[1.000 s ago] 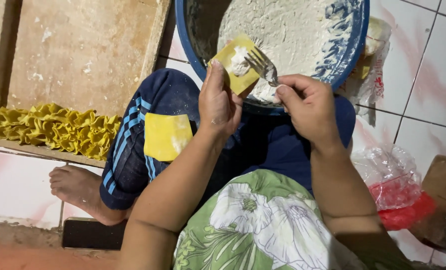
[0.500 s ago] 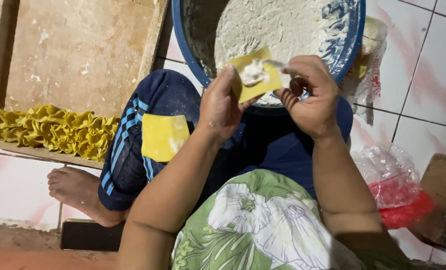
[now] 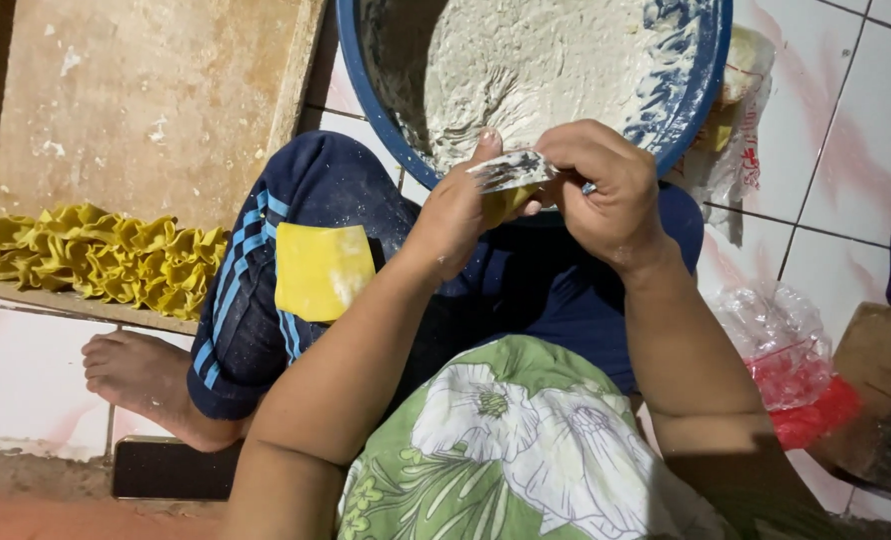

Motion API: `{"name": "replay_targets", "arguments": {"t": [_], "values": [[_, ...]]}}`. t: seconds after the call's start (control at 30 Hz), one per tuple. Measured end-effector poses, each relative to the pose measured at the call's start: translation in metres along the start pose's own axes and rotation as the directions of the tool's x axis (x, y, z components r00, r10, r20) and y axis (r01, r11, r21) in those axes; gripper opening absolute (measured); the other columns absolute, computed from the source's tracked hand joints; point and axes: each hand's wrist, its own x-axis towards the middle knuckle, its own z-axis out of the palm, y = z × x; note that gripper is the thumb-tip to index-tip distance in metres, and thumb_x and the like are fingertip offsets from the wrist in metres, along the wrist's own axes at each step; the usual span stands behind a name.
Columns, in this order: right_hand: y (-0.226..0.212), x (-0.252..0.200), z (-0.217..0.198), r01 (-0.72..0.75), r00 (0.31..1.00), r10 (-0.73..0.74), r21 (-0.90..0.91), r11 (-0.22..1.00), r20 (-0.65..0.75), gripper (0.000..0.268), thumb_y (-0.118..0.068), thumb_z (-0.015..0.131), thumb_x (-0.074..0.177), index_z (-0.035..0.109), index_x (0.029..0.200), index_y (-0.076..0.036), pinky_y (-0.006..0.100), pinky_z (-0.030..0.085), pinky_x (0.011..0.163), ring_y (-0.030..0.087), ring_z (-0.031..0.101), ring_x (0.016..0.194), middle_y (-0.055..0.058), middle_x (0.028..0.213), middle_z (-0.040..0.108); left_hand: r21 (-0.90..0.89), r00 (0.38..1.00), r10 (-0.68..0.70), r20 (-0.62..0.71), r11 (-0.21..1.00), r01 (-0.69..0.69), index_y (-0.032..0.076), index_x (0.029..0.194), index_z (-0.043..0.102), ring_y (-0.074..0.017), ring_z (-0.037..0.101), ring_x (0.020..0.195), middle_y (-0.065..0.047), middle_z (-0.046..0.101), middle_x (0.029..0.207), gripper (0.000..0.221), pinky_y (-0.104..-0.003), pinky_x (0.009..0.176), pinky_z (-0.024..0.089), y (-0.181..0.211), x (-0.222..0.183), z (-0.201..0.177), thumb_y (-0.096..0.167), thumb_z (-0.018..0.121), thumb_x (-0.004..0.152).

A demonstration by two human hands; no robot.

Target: Filling and folding wonton wrappers with a white paste filling while sitting on the floor.

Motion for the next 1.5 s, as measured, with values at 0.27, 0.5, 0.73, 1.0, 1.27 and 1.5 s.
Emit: {"name": "replay_targets", "arguments": {"t": [0.27,0.5,0.73,1.0,1.27,1.5], "values": [[0.0,0.0,-0.014,-0.123,0.987,0.114,0.074,0.99,0.11,0.009,-0.005,0.084,0.095,0.077,0.097,0.001,0.031,0.044,0.053,0.019,0.054,0.061,0.012,0.088,0.069,-0.003,0.998,-0.059,-0.011,0.998,0.059,-0.009,0.115,0.069,-0.0342,0.073,0.097,-0.029,0.069,0.112,0.064,-0.053,0.082,0.064,0.013,-0.008,0.006,0.051,0.058,0.098],[0.001,-0.004,-0.016,-0.082,0.994,0.077,0.054,0.995,0.079,0.008,0.003,0.084,0.093,0.076,0.091,0.002,0.034,0.048,0.059,0.025,0.062,0.069,0.016,0.096,0.07,-0.151,0.994,-0.108,-0.016,0.983,0.105,-0.025,0.125,0.048,-0.0463,0.063,0.112,-0.038,0.051,0.125,0.078,-0.063,0.084,0.059,0.017,-0.015,0.014,0.046,0.061,0.096],[-0.009,-0.002,-0.011,-0.105,0.988,0.097,0.06,0.993,0.117,0.006,-0.001,0.078,0.097,0.076,0.092,0.002,0.033,0.046,0.054,0.024,0.058,0.062,0.013,0.087,0.069,0.089,0.995,-0.084,0.054,0.993,0.079,-0.017,0.112,0.064,-0.0425,0.069,0.103,-0.034,0.063,0.112,0.075,-0.061,0.084,0.06,0.021,-0.017,0.019,0.056,0.055,0.096],[-0.006,-0.008,-0.014,-0.18,0.969,0.177,-0.001,0.984,0.173,0.013,-0.001,0.089,0.088,0.078,0.083,-0.004,0.033,0.047,0.056,0.021,0.06,0.062,0.008,0.083,0.069,-0.079,0.978,-0.202,-0.051,0.977,0.198,-0.022,0.127,0.054,-0.0434,0.069,0.101,-0.037,0.059,0.119,0.078,-0.061,0.085,0.06,0.023,-0.014,0.019,0.048,0.061,0.093],[0.006,-0.005,-0.015,-0.208,0.978,0.209,0.021,0.978,-0.025,0.011,0.0,0.083,0.1,0.073,0.095,0.003,0.031,0.049,0.067,0.019,0.061,0.075,0.013,0.088,0.066,-0.211,0.997,-0.081,0.017,0.974,0.083,-0.001,0.135,0.062,-0.0291,0.074,0.101,-0.022,0.07,0.12,0.051,-0.036,0.089,0.064,0.001,0.001,0.0,0.037,0.052,0.102],[0.006,-0.001,-0.001,-0.213,0.966,0.215,0.028,0.977,-0.146,0.014,0.001,0.088,0.092,0.074,0.094,0.002,0.03,0.053,0.071,0.017,0.066,0.076,0.013,0.087,0.067,-0.319,0.994,0.113,0.003,0.942,-0.106,0.0,0.137,0.06,-0.0234,0.074,0.099,-0.015,0.072,0.116,0.043,-0.033,0.094,0.062,-0.02,0.006,0.002,0.021,0.068,0.101]]}}
